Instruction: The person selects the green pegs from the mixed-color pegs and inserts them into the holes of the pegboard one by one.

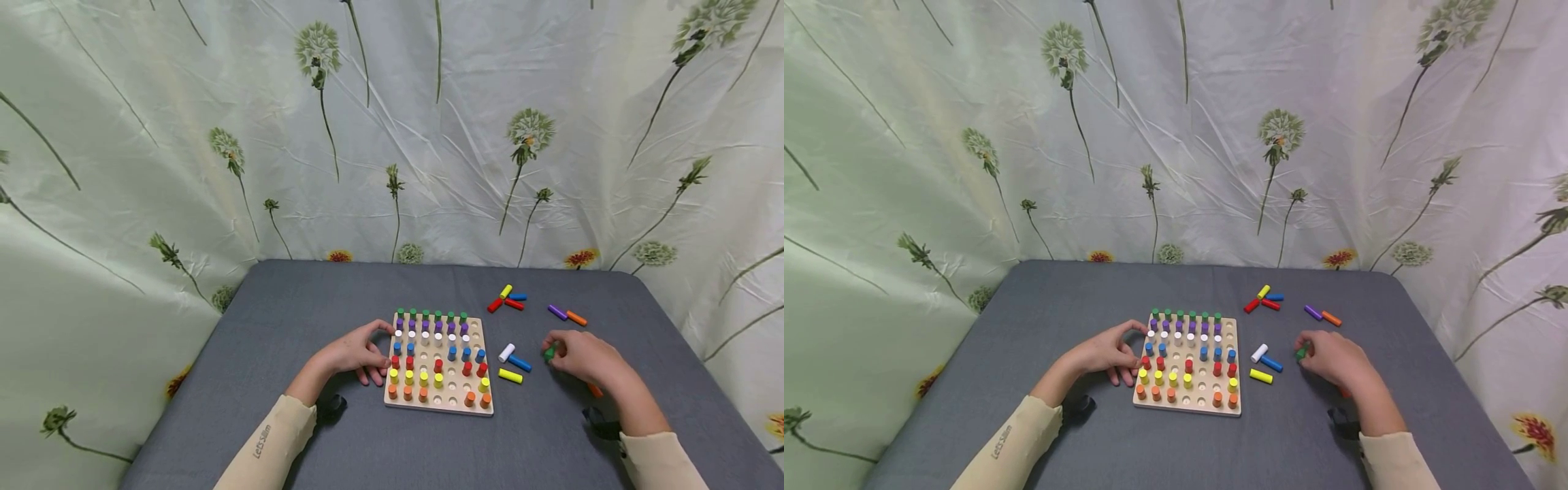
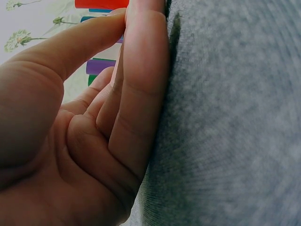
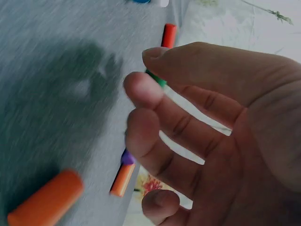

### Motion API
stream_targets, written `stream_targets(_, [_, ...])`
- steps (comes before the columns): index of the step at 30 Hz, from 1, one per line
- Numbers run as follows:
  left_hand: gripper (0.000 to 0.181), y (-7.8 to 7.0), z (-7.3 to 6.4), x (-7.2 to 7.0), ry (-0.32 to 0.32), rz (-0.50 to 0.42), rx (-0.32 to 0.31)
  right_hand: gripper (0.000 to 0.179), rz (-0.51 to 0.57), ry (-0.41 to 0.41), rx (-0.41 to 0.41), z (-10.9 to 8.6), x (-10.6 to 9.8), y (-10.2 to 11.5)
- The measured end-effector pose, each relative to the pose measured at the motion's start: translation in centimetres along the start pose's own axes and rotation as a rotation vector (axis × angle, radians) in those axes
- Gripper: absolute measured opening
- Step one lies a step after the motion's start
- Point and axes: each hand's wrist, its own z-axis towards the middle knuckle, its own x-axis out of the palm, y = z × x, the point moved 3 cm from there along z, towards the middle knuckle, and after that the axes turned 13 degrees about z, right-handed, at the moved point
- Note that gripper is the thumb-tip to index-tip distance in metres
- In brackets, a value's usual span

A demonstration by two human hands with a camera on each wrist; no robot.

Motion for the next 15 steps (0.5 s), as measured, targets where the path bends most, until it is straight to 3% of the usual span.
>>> stream_targets(8, [0.059, -0.1, -0.1, 0.0, 0.001, -0.006, -0.006, 0.020, 0.003, -0.061, -0.065, 0.9, 0.4, 2.0])
stream_targets(15, [0.059, 0.0, 0.0, 0.0, -0.004, -0.007, -0.011, 0.020, 0.039, -0.046, -0.133, 1.2, 0.9, 3.4])
